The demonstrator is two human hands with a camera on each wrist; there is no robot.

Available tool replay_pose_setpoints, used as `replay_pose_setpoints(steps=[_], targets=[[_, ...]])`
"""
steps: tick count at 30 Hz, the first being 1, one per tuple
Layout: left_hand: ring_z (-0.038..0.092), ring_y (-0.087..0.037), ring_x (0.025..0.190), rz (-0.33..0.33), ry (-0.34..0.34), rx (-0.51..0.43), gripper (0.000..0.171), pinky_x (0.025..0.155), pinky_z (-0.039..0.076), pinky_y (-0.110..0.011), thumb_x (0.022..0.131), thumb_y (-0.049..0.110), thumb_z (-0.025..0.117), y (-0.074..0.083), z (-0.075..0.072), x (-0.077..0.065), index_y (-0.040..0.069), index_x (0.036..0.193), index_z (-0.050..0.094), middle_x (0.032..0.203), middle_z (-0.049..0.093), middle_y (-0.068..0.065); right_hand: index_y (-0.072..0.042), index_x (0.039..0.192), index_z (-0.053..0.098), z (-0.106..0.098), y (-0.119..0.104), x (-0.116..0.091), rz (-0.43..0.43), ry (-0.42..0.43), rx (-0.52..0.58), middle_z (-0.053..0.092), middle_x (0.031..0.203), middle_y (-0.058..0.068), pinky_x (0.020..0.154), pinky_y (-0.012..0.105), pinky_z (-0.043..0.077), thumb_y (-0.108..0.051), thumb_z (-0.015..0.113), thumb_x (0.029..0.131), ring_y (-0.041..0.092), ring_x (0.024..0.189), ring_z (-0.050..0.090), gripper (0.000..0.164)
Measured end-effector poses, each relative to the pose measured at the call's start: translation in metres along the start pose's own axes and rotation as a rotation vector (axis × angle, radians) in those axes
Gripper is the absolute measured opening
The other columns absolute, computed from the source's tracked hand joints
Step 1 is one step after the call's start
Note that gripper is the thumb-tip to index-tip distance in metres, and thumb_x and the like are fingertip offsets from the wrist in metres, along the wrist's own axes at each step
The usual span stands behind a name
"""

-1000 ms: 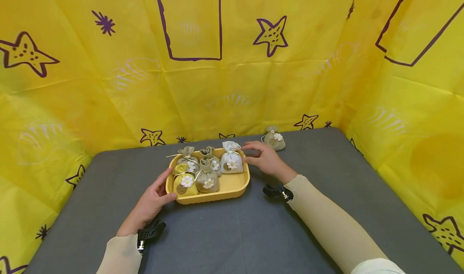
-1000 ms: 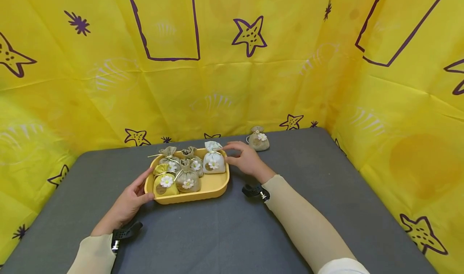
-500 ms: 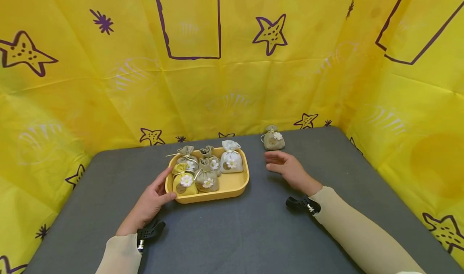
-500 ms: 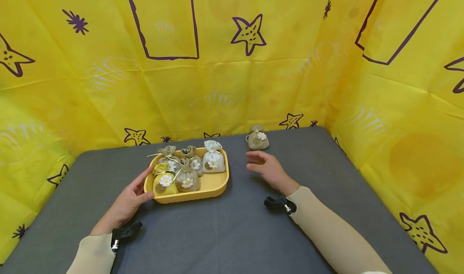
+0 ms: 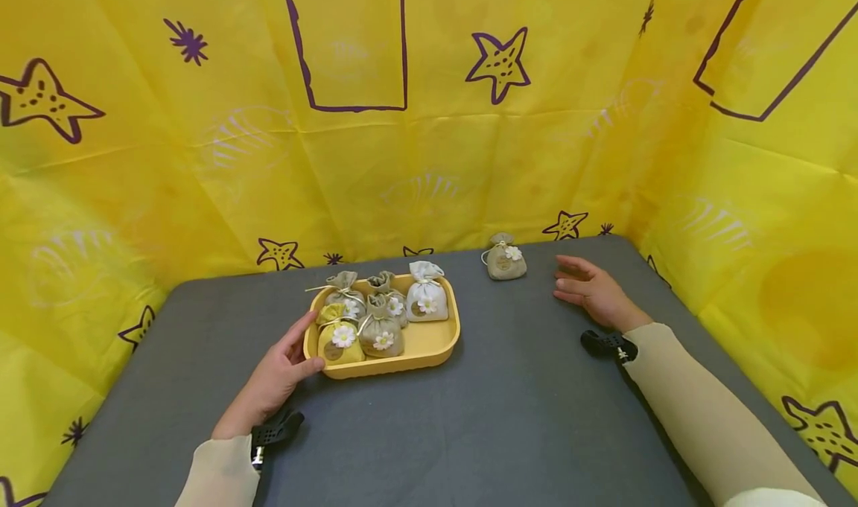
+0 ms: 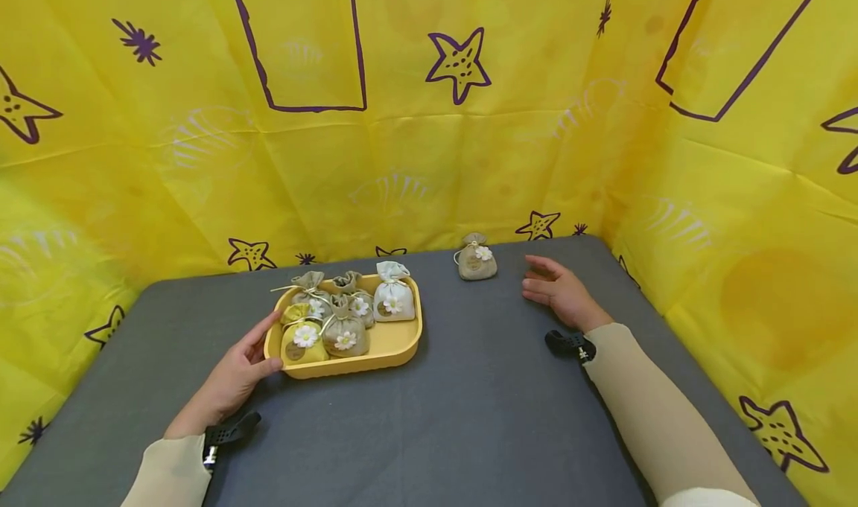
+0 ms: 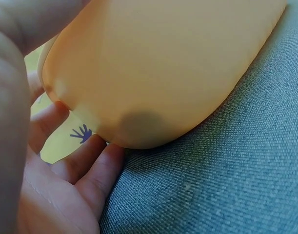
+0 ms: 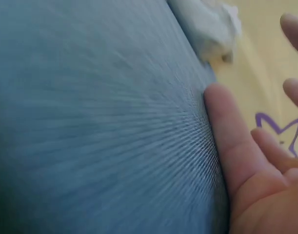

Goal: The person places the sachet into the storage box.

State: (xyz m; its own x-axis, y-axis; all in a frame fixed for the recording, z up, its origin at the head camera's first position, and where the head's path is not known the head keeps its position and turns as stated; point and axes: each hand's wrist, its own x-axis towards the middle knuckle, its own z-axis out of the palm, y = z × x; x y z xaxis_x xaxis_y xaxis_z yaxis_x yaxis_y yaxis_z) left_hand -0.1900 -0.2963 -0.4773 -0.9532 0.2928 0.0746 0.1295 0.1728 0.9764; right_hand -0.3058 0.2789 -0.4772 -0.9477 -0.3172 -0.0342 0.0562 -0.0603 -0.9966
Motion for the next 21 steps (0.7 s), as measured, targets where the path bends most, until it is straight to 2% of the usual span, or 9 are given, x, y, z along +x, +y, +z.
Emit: replay_pose_setpoints(steps=[8,14,21], targets=[[0.013,-0.038,0.146,0.003,0.003,-0.003,0.081,0.099,0.036,-0.015,0.097,0.006,0.066,0.0,0.001,-0.001,0.01,0.161,0.016,0.164,0.008,-0.016,-0.003,0.158,0.02,0.004,0.0,0.037,0.001,0.037,-0.036,0.011,0.162,0.021,0.098,0.046,0.047,-0.009,0.063,0.099,0.04,0.143,0.024,0.073],[0.013,-0.037,0.147,-0.003,0.005,-0.002,0.081,0.099,0.036,-0.015,0.097,0.006,0.066,0.0,0.001,0.0,0.01,0.161,0.016,0.164,0.007,-0.016,-0.004,0.158,0.022,0.016,-0.001,0.055,0.018,0.047,-0.093,0.016,0.161,0.022,0.098,0.048,0.047,-0.006,0.063,0.099,0.04,0.142,0.026,0.072],[0.014,-0.038,0.147,-0.019,0.008,0.027,0.08,0.099,0.036,-0.014,0.098,0.008,0.065,0.001,0.001,0.001,0.012,0.161,0.016,0.164,0.008,-0.016,-0.009,0.156,0.032,0.029,-0.002,0.068,0.043,-0.03,-0.295,0.029,0.158,0.018,0.097,0.045,0.048,-0.02,0.065,0.099,0.033,0.137,0.037,0.067]])
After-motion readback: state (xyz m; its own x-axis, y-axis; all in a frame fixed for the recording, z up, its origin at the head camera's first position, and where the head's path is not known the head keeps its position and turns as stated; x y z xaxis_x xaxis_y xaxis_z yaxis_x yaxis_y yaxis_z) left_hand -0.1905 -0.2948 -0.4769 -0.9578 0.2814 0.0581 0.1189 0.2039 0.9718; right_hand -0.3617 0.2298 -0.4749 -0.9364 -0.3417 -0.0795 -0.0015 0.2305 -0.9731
